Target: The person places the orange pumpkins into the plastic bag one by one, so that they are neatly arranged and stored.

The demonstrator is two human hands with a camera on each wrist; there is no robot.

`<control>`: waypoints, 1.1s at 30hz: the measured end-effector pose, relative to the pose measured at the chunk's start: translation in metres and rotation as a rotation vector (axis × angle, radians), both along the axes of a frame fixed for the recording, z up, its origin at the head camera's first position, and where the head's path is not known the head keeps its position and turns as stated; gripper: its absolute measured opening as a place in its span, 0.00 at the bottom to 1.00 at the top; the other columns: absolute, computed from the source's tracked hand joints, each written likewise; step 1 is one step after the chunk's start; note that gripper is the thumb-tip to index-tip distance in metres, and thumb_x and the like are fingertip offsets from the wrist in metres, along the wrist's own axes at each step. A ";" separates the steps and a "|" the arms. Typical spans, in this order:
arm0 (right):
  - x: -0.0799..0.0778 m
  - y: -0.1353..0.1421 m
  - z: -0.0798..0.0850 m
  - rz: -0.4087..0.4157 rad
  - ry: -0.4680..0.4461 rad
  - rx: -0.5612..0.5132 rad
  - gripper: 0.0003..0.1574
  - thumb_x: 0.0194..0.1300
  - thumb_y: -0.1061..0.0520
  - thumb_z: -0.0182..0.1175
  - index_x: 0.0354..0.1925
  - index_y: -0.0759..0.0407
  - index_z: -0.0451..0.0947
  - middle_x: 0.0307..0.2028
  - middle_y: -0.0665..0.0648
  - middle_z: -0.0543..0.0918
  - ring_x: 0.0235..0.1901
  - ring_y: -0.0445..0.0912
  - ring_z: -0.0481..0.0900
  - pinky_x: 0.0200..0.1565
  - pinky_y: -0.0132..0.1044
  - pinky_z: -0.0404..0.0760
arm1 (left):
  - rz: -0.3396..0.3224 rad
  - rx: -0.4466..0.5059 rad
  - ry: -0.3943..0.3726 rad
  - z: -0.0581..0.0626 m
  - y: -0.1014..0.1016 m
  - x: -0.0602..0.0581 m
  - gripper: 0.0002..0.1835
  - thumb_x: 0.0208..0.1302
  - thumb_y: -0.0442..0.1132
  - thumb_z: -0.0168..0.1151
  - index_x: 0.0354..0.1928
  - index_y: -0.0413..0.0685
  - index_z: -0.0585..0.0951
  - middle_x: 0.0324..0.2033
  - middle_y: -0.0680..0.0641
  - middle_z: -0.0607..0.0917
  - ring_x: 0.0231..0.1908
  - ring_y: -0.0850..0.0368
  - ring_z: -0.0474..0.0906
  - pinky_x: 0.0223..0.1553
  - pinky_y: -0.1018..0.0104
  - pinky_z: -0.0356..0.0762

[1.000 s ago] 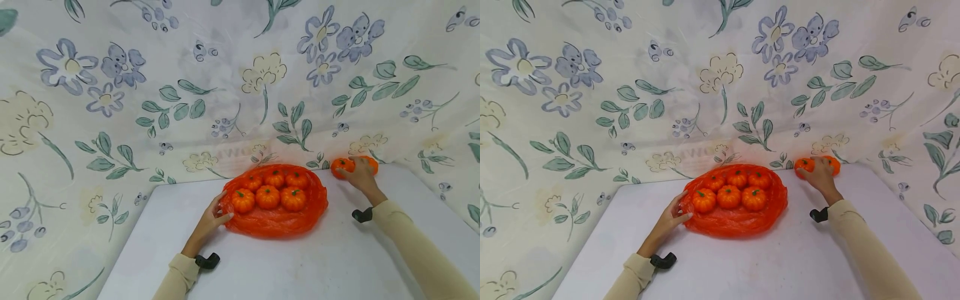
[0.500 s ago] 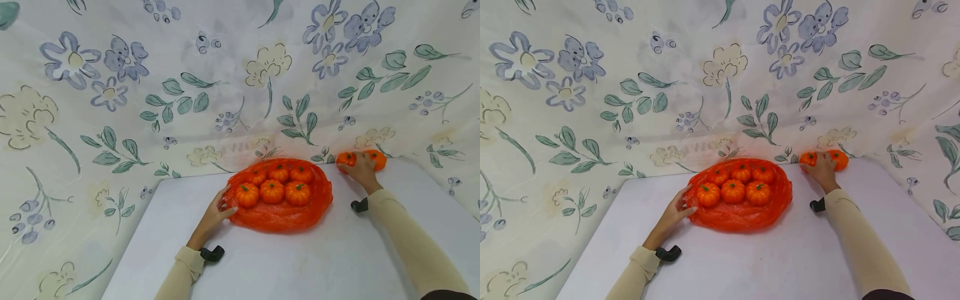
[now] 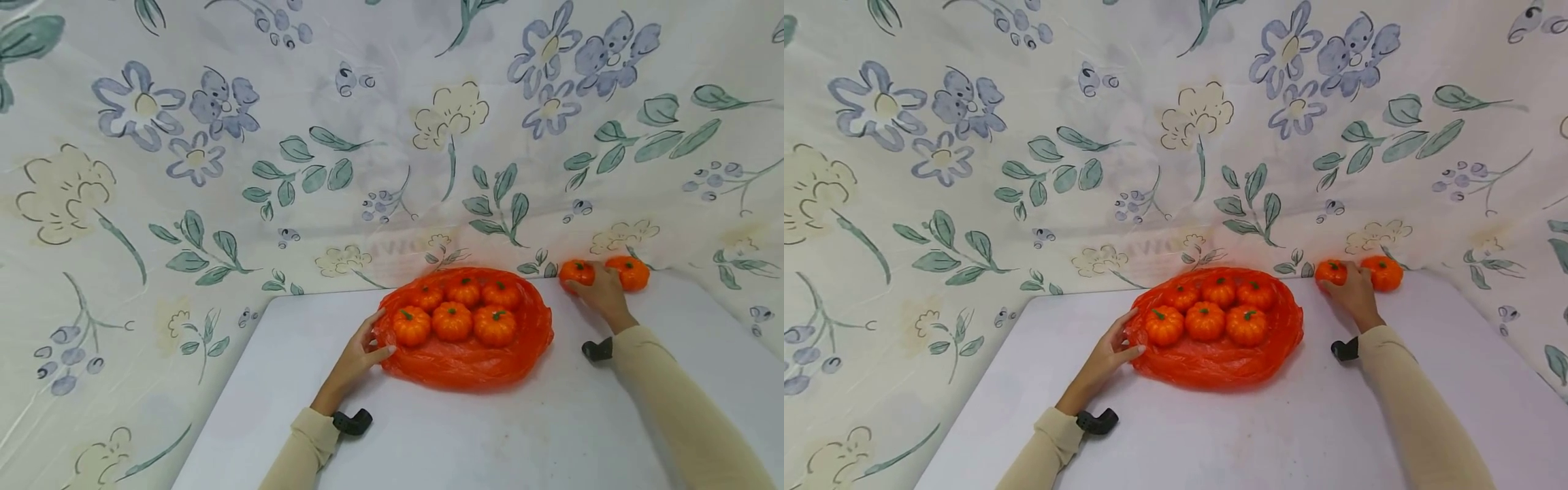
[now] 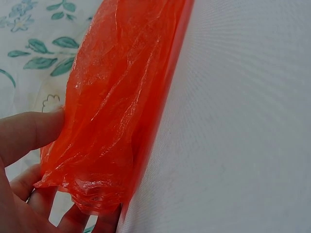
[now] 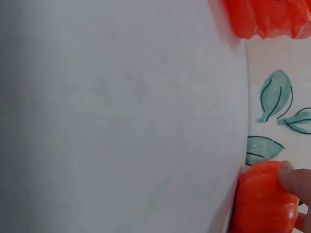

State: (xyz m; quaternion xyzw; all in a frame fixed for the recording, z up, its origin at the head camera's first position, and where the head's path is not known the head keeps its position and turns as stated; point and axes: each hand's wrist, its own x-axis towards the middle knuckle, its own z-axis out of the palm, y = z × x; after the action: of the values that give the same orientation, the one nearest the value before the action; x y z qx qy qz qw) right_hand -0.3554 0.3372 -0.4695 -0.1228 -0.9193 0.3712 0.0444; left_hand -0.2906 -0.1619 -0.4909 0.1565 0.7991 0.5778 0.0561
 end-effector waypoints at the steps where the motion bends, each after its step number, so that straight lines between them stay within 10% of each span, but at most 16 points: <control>1: 0.000 -0.001 0.001 0.000 -0.002 -0.006 0.51 0.70 0.46 0.60 0.76 0.68 0.47 0.69 0.81 0.51 0.64 0.72 0.55 0.65 0.71 0.61 | 0.005 0.002 -0.004 0.000 0.000 0.000 0.41 0.65 0.41 0.65 0.77 0.60 0.58 0.74 0.43 0.63 0.59 0.43 0.73 0.53 0.57 0.80; 13: 0.024 -0.017 0.033 0.014 0.107 -0.091 0.55 0.71 0.39 0.57 0.76 0.69 0.45 0.72 0.78 0.54 0.68 0.72 0.55 0.64 0.68 0.65 | -0.015 0.001 0.021 0.003 0.004 -0.005 0.41 0.65 0.43 0.64 0.78 0.56 0.57 0.74 0.42 0.63 0.60 0.43 0.72 0.60 0.52 0.76; 33: 0.079 -0.095 0.063 0.350 0.207 -0.096 0.51 0.67 0.37 0.62 0.74 0.62 0.55 0.70 0.73 0.62 0.62 0.69 0.69 0.57 0.61 0.78 | -0.017 0.017 0.030 0.001 -0.002 0.002 0.41 0.65 0.40 0.64 0.77 0.55 0.58 0.73 0.42 0.64 0.59 0.44 0.71 0.57 0.56 0.76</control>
State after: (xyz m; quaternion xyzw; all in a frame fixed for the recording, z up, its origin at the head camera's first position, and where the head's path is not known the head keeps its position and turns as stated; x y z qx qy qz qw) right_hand -0.2767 0.2424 -0.4062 0.0755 -0.8985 0.4272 0.0675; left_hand -0.2889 -0.1636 -0.4897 0.1723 0.7935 0.5817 0.0478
